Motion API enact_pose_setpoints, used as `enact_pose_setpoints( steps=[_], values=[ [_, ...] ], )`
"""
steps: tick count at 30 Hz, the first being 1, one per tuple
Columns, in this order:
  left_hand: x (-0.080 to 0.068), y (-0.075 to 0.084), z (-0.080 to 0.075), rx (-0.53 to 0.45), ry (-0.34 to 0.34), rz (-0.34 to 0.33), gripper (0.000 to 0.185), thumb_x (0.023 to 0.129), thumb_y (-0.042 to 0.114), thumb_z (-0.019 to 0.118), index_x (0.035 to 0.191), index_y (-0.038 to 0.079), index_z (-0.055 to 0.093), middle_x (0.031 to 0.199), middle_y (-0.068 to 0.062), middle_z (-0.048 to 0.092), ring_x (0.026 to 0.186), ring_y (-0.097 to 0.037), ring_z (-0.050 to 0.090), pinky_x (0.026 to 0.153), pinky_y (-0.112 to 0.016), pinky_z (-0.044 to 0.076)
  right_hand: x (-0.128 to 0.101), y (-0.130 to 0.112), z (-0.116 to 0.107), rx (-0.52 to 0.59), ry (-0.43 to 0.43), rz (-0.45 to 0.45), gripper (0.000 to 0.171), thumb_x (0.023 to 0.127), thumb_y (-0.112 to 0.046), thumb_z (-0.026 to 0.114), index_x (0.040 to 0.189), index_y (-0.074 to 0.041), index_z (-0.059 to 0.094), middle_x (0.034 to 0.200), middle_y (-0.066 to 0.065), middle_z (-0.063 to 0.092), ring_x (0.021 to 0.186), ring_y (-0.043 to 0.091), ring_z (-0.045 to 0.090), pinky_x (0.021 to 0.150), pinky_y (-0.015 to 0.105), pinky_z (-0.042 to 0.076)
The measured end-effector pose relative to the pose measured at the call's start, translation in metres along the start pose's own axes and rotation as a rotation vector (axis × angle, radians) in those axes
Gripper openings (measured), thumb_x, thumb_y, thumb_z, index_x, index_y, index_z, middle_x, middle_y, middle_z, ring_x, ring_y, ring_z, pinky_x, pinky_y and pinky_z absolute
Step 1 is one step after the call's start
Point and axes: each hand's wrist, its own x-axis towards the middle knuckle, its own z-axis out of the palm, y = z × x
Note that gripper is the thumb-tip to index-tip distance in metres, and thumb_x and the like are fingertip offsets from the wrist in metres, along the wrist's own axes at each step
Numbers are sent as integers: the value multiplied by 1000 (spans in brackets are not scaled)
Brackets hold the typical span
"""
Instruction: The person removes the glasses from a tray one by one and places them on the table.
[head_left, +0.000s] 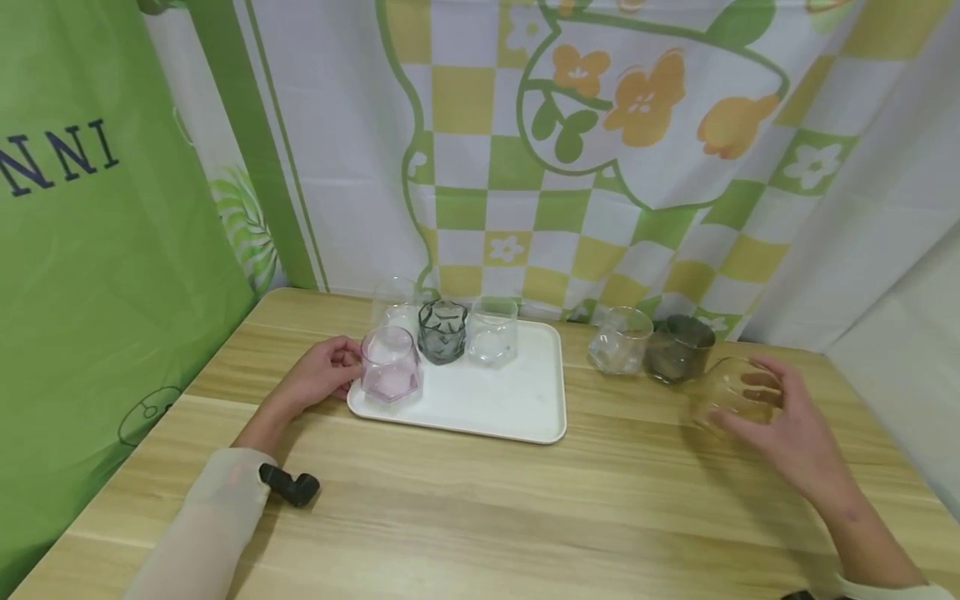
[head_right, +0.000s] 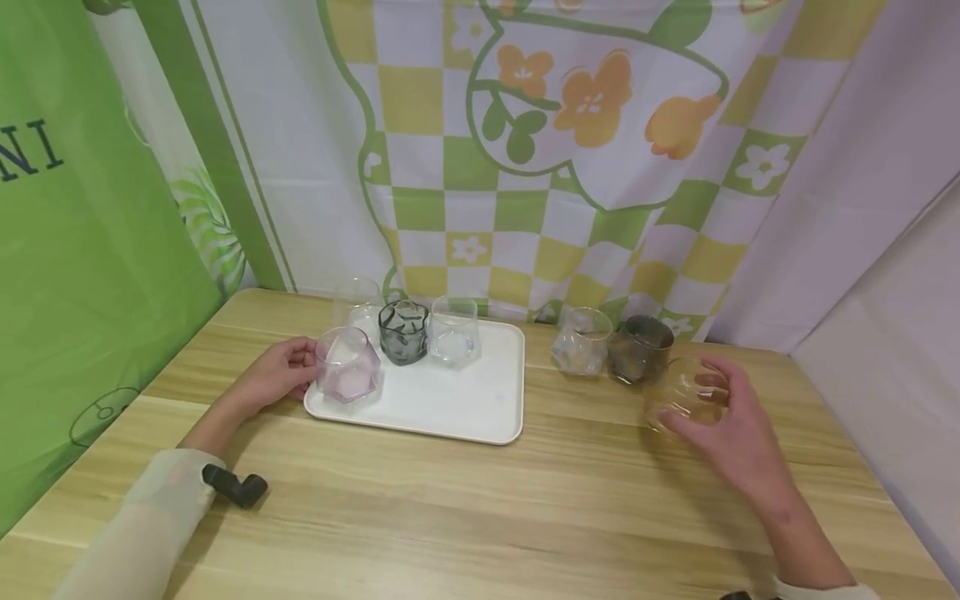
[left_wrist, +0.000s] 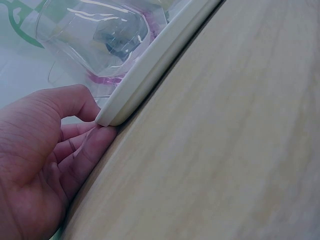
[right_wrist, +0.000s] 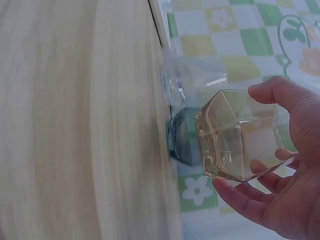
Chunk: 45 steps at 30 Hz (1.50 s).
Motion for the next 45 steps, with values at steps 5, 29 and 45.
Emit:
enact_pose_setpoints(
  steps=[5, 29, 45],
  values=[
    [-1, 1, 0, 5, 1, 1, 27, 98, 3, 64, 119, -9, 53, 88, -13, 61, 72, -21, 63, 62, -33, 60, 2, 11, -4, -5, -2, 34, 95, 89, -24, 84, 157, 1, 22, 138, 34, 47, 116, 41, 51, 73, 10, 39],
    [-3, 3, 1, -15, -4, -3, 25, 99, 4, 63, 118, -8, 54, 89, -13, 61, 73, -20, 64, 63, -33, 60, 49, 52, -13, -18, -37, 148, 100, 95, -36, 75, 158, 9, 11, 144, 45, 36, 125, 60, 41, 79, 40, 48],
    [-2, 2, 1, -10, -1, -6, 25, 98, 3, 63, 118, -8, 54, 88, -13, 60, 73, -22, 63, 63, -33, 60, 67, 62, -9, -41, -19, 155, 99, 94, -37, 75, 155, 12, 15, 140, 46, 40, 121, 60, 46, 79, 39, 47]
  ],
)
